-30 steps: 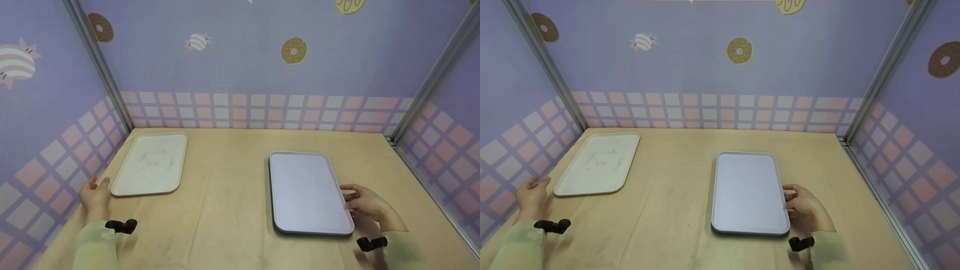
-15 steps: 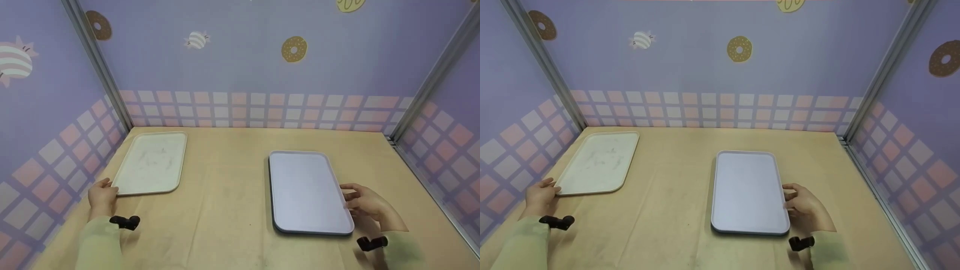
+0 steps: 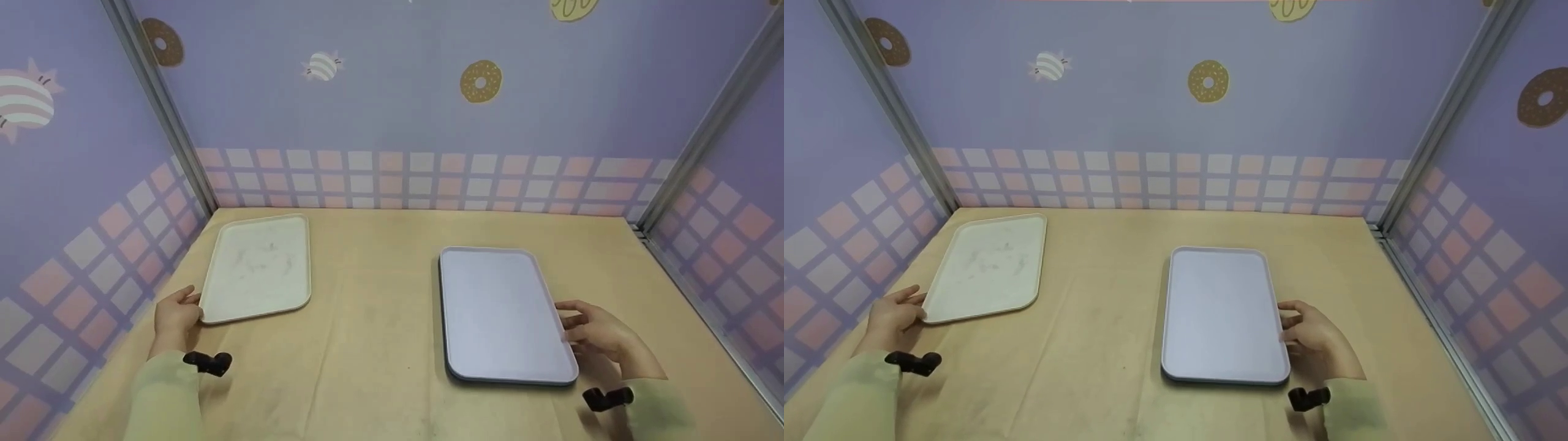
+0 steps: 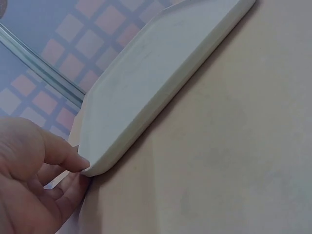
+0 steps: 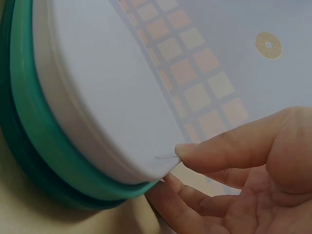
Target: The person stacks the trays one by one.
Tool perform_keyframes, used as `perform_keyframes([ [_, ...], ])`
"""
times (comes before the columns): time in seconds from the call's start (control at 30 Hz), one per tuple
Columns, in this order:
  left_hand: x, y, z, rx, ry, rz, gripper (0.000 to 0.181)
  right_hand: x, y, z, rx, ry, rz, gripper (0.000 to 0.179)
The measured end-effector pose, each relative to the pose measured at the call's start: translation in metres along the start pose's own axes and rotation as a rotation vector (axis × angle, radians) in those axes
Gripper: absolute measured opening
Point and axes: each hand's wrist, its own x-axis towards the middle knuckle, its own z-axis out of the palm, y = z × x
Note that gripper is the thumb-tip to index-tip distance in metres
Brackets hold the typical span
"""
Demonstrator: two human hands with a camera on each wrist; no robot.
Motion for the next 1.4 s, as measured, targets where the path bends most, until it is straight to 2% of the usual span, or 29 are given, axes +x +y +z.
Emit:
perform_keyframes([
  [0.1, -0.001, 0.003, 0.001, 0.009, -0.059, 0.001, 0.09, 0.0, 0.0, 0.0, -0.006, -0.004, -0.006, 0.079],
  [0.3, -0.003, 0.014, 0.003, 0.12, -0.18, -0.003, 0.094, 0.0, 0.001, -0.001, 0.012, -0.027, -0.037, 0.077],
  [0.5, -0.008, 0.023, 0.01, 0.129, -0.284, -0.022, 0.096, 0.001, 0.001, 0.0, 0.022, -0.04, -0.034, 0.077],
  [0.6, -0.01, 0.029, 0.014, 0.17, -0.336, -0.018, 0.094, 0.001, 0.002, -0.001, 0.004, -0.033, -0.03, 0.076],
  [0.67, -0.012, 0.033, 0.016, 0.227, -0.352, -0.004, 0.092, 0.001, 0.002, -0.001, -0.002, -0.031, -0.026, 0.076],
  [0.77, -0.014, 0.035, 0.021, 0.238, -0.361, -0.009, 0.093, 0.001, 0.001, 0.0, -0.003, -0.027, -0.016, 0.077],
  [0.9, -0.019, 0.036, 0.03, 0.19, -0.379, -0.021, 0.095, -0.001, -0.004, 0.003, -0.028, -0.004, 0.006, 0.077],
  [1.0, -0.024, 0.037, 0.039, 0.191, -0.384, 0.001, 0.095, -0.004, -0.015, 0.007, -0.082, 0.059, 0.008, 0.077],
  [1.13, -0.031, 0.04, 0.052, 0.227, -0.393, 0.061, 0.095, -0.007, -0.037, 0.02, -0.142, 0.209, -0.063, 0.072],
  [1.23, -0.036, 0.041, 0.06, 0.272, -0.407, 0.132, 0.095, -0.006, -0.053, 0.038, -0.115, 0.286, -0.145, 0.066],
  [1.33, -0.04, 0.044, 0.069, 0.297, -0.415, 0.181, 0.094, -0.002, -0.067, 0.061, -0.044, 0.294, -0.208, 0.06],
  [1.4, -0.044, 0.045, 0.075, 0.278, -0.429, 0.187, 0.094, 0.002, -0.076, 0.077, 0.022, 0.265, -0.239, 0.057],
])
